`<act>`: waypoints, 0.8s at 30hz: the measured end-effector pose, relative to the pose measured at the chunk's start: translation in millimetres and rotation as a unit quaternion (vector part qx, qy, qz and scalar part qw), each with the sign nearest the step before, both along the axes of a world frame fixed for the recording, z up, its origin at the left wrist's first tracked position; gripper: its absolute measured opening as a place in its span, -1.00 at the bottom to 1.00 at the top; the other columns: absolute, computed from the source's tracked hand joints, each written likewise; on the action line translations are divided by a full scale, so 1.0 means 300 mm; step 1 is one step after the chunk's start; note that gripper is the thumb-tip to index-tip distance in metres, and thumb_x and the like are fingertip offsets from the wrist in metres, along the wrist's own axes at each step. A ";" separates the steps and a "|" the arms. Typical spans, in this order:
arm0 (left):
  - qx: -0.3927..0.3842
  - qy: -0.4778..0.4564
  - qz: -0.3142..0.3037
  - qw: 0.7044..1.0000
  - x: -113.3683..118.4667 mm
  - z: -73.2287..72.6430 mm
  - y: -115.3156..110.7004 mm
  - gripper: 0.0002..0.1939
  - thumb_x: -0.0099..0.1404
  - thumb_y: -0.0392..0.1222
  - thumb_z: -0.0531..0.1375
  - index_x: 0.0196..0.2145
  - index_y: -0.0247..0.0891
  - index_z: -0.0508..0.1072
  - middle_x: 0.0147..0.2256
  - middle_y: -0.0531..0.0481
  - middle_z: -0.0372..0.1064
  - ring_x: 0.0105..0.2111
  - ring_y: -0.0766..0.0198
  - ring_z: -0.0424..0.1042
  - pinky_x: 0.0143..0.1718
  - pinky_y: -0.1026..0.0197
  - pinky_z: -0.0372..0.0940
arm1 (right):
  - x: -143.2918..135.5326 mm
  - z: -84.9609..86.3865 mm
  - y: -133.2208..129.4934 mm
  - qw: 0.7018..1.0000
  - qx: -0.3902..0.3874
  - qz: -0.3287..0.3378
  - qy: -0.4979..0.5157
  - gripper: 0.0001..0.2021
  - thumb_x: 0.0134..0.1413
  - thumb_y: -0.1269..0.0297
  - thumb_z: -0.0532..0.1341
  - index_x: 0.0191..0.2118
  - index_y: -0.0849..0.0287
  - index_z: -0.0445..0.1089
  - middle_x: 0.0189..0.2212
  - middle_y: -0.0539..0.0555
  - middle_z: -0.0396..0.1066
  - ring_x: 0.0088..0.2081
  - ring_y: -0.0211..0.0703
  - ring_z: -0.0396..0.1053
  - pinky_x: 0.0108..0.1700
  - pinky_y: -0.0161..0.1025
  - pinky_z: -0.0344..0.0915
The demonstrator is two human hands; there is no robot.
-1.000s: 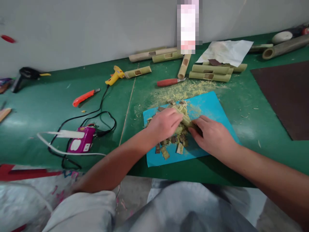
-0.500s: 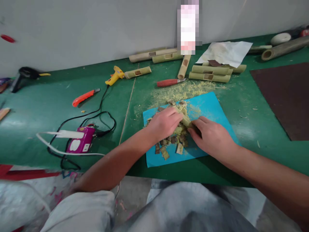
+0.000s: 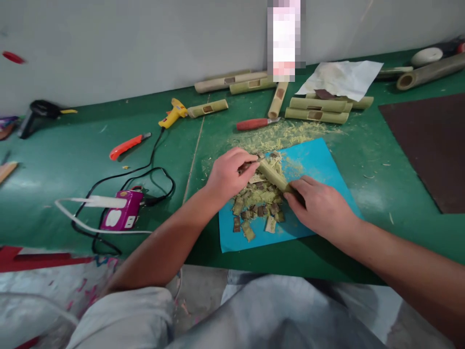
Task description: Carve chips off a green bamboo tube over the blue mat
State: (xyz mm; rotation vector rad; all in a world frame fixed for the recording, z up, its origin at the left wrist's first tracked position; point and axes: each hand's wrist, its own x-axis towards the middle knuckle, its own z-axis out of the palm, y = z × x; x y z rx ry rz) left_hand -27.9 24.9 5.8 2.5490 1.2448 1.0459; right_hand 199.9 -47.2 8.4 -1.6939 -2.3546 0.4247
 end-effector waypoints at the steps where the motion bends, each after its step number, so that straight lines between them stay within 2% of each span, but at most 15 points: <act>1: -0.020 -0.021 0.011 1.000 0.001 0.000 -0.001 -0.89 0.35 -0.23 0.20 -0.23 -0.27 0.52 -0.31 -0.03 0.48 -0.39 0.36 0.42 -0.33 0.29 0.35 | 0.002 0.000 0.001 1.000 0.000 -0.002 0.001 -0.73 0.29 0.19 0.03 -0.25 0.19 0.44 -0.27 0.10 0.43 -0.39 -0.20 0.31 -0.42 -0.20 0.02; 5: -0.082 -0.090 0.039 0.992 0.010 -0.006 -0.005 -0.89 0.30 -0.30 0.21 -0.21 -0.27 0.53 -0.34 0.01 0.50 -0.41 0.39 0.43 -0.35 0.32 0.37 | 0.014 0.001 0.002 0.999 0.036 -0.006 -0.003 -0.73 0.29 0.17 0.05 -0.22 0.18 0.45 -0.27 0.10 0.43 -0.37 -0.16 0.33 -0.41 -0.19 0.04; 10: -0.169 -0.146 0.056 0.973 0.013 0.006 -0.009 -0.91 0.22 -0.32 0.26 -0.28 -0.28 0.54 -0.43 0.06 0.48 -0.47 0.41 0.41 -0.40 0.36 0.34 | 0.029 -0.002 0.012 0.995 0.096 0.035 0.002 -0.73 0.28 0.22 0.06 -0.22 0.25 0.46 -0.33 0.15 0.41 -0.27 -0.06 0.35 -0.29 -0.16 0.14; 16: -0.196 -0.114 0.034 0.973 0.015 0.020 -0.016 -0.90 0.24 -0.29 0.25 -0.29 -0.25 0.58 -0.35 0.02 0.52 -0.40 0.37 0.44 -0.35 0.33 0.34 | 0.030 -0.016 0.015 0.992 0.117 0.037 -0.017 -0.73 0.25 0.21 0.09 -0.23 0.26 0.47 -0.34 0.16 0.41 -0.30 -0.05 0.34 -0.26 -0.14 0.16; 24: -0.209 -0.082 0.053 0.973 0.021 0.015 -0.011 -0.93 0.24 -0.28 0.26 -0.31 -0.28 0.56 -0.42 0.04 0.49 -0.46 0.40 0.39 -0.38 0.34 0.30 | 0.023 -0.022 0.013 0.992 0.120 0.041 -0.009 -0.76 0.22 0.20 0.13 -0.20 0.26 0.46 -0.31 0.16 0.41 -0.27 -0.03 0.35 -0.27 -0.14 0.17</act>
